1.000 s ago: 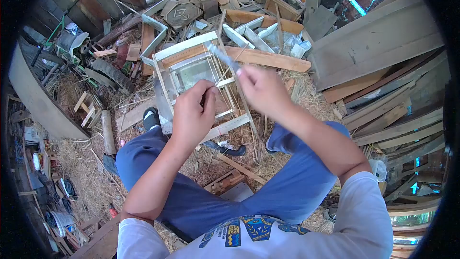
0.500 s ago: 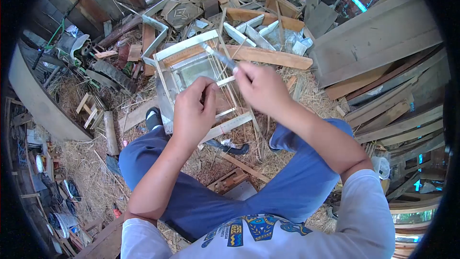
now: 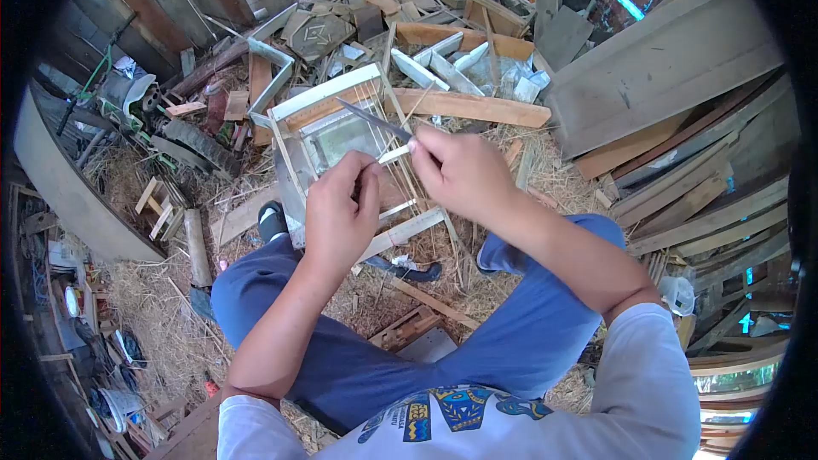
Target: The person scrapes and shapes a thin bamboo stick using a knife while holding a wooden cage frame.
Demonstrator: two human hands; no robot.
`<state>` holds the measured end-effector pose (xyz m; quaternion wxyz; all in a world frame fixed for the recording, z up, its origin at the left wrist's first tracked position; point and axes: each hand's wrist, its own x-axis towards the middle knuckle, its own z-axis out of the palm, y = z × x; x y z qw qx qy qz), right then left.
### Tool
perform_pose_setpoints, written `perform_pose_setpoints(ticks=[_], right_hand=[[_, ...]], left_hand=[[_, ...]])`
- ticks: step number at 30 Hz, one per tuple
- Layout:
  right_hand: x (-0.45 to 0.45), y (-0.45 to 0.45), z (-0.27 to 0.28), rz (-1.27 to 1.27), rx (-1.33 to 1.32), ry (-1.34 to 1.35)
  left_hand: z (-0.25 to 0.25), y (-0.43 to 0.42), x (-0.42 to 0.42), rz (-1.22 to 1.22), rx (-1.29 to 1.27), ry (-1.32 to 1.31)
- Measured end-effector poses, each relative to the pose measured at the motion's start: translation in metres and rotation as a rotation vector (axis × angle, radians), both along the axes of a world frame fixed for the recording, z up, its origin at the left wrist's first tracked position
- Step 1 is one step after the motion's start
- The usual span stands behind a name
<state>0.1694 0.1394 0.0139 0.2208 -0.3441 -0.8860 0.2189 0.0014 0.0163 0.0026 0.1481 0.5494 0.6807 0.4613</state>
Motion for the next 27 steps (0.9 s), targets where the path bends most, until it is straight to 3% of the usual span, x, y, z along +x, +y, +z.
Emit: perform_pose_setpoints(ticks=[2, 4, 5, 7, 10, 12, 14, 18, 21, 23, 27], right_hand=[[0.004, 0.020, -0.004, -0.022, 0.016, 0.012], [0.013, 0.064, -0.007, -0.229, -0.016, 0.047], [0.019, 0.073, -0.005, -0.226, -0.012, 0.047], [0.026, 0.084, 0.001, -0.284, -0.115, 0.162], [0.026, 0.069, -0.001, -0.186, -0.195, 0.200], [0.021, 0.062, -0.007, -0.132, -0.247, 0.206], [0.017, 0.060, -0.020, 0.010, -0.123, 0.200], [0.013, 0.057, -0.017, 0.038, -0.142, 0.215], [0.014, 0.060, -0.018, -0.103, -0.290, 0.405], [0.016, 0.062, -0.013, -0.035, -0.413, 0.502], [0.012, 0.058, -0.016, 0.086, -0.400, 0.544]], left_hand=[[-0.007, -0.002, -0.001, -0.013, -0.004, 0.028], [-0.016, 0.000, -0.004, -0.057, -0.158, -0.289], [-0.021, 0.001, -0.006, -0.055, -0.154, -0.289], [-0.027, 0.003, -0.009, -0.158, -0.215, -0.695], [-0.029, 0.004, -0.009, -0.166, -0.219, -0.762], [-0.023, 0.003, -0.006, -0.172, -0.219, -0.728], [-0.019, 0.003, -0.002, -0.180, -0.220, -0.694], [-0.016, 0.001, 0.002, -0.175, -0.139, -0.596], [-0.012, -0.001, 0.003, -0.173, -0.099, -0.554], [-0.012, -0.001, 0.002, -0.160, -0.090, -0.541], [-0.007, -0.002, -0.002, -0.151, -0.157, -0.543]])
